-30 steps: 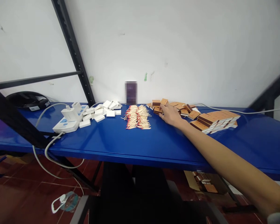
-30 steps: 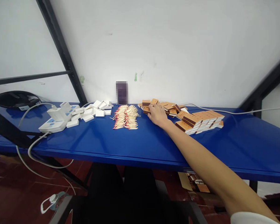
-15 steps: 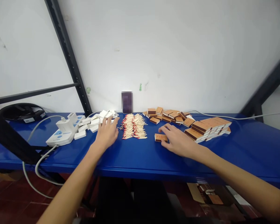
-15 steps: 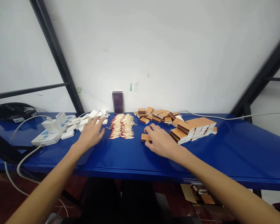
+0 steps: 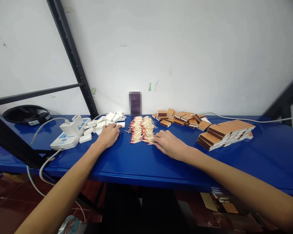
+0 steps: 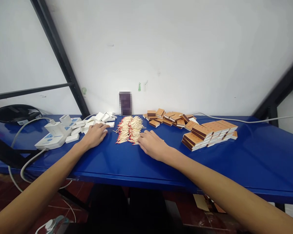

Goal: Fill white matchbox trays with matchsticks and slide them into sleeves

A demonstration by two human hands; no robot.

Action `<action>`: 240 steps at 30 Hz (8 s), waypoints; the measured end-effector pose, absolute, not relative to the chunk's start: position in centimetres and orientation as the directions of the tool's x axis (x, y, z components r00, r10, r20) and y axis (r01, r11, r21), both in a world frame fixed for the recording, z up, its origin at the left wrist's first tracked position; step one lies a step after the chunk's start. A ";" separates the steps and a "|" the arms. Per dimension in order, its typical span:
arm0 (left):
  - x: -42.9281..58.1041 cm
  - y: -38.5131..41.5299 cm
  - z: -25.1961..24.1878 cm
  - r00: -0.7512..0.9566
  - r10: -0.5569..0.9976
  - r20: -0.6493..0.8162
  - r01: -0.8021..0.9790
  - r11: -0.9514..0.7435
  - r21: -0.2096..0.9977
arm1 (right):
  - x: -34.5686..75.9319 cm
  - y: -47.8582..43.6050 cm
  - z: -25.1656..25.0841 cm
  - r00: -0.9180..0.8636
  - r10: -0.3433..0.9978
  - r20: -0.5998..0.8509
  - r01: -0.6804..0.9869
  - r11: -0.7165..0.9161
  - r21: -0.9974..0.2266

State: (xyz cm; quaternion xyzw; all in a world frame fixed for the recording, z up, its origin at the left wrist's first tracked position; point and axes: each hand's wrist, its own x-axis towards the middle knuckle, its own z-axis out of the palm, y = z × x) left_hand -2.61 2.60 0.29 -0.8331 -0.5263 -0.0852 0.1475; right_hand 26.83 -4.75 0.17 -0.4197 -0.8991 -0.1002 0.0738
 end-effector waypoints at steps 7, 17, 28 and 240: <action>-3.7 -3.9 -0.3 0.515 0.801 0.305 0.800 -0.577 0.164 | 26.4 -6.4 -0.2 -0.666 0.713 0.221 0.719 0.692 -0.067; -0.7 -8.8 0.4 0.460 0.831 0.312 0.632 -0.553 0.543 | 23.6 -4.6 2.7 -0.684 0.726 -0.077 0.692 0.612 -0.384; 1.0 -9.4 -0.4 0.513 0.818 0.259 0.265 -0.438 0.859 | 24.1 -4.3 3.9 -0.671 0.704 -0.234 0.741 0.628 -0.237; 5.5 -8.9 0.3 0.568 0.779 0.266 0.759 -0.621 0.197 | 26.4 -6.0 -0.9 -0.665 0.720 0.196 0.729 0.684 -0.040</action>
